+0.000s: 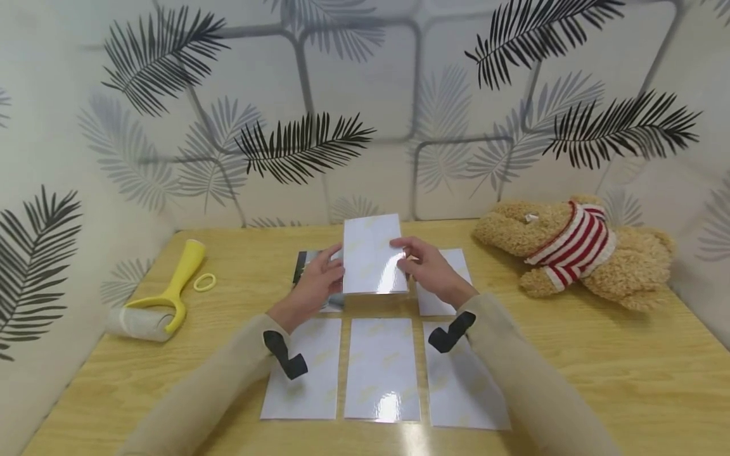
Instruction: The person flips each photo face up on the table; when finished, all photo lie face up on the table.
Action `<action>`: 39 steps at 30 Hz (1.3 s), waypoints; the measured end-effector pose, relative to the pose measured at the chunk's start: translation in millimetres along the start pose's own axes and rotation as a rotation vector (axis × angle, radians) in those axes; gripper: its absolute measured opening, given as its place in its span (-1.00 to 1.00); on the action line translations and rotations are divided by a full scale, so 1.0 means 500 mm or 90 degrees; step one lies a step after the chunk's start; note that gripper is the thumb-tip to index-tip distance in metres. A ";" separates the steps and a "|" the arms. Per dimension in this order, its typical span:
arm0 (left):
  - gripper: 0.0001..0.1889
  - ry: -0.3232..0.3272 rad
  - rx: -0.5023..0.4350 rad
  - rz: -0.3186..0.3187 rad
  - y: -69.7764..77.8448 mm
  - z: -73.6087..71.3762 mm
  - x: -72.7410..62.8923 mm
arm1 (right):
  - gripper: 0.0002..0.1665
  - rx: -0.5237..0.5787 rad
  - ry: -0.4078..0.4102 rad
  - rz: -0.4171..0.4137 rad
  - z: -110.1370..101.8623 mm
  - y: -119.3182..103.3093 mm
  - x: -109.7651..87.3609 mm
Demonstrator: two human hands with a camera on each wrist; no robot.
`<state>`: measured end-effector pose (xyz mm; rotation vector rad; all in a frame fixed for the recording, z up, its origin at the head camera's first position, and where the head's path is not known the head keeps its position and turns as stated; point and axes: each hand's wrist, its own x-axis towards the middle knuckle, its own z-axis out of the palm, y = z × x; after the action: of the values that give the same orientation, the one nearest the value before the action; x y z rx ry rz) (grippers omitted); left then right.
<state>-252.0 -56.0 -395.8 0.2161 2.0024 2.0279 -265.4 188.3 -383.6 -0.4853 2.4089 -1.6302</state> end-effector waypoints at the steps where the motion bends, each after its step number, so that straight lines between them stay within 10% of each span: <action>1: -0.40 0.002 -0.004 0.005 0.000 0.003 0.000 | -0.52 -0.010 0.007 -0.002 0.000 0.001 0.001; 12: -0.45 0.002 -0.014 0.013 -0.007 0.008 -0.002 | -0.52 -0.217 0.048 -0.101 0.022 0.011 0.006; 20: -0.44 -0.044 -0.029 0.045 -0.004 0.009 -0.002 | -0.44 -0.194 -0.012 -0.088 0.042 0.012 0.015; 39: -0.44 -0.136 0.180 0.079 -0.014 0.033 0.038 | -0.18 -0.177 -0.091 -0.024 0.047 -0.035 -0.001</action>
<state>-264.6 -34.8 -403.8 0.6019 2.1747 1.6956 -254.2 162.3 -376.3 -0.6715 2.5413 -1.2300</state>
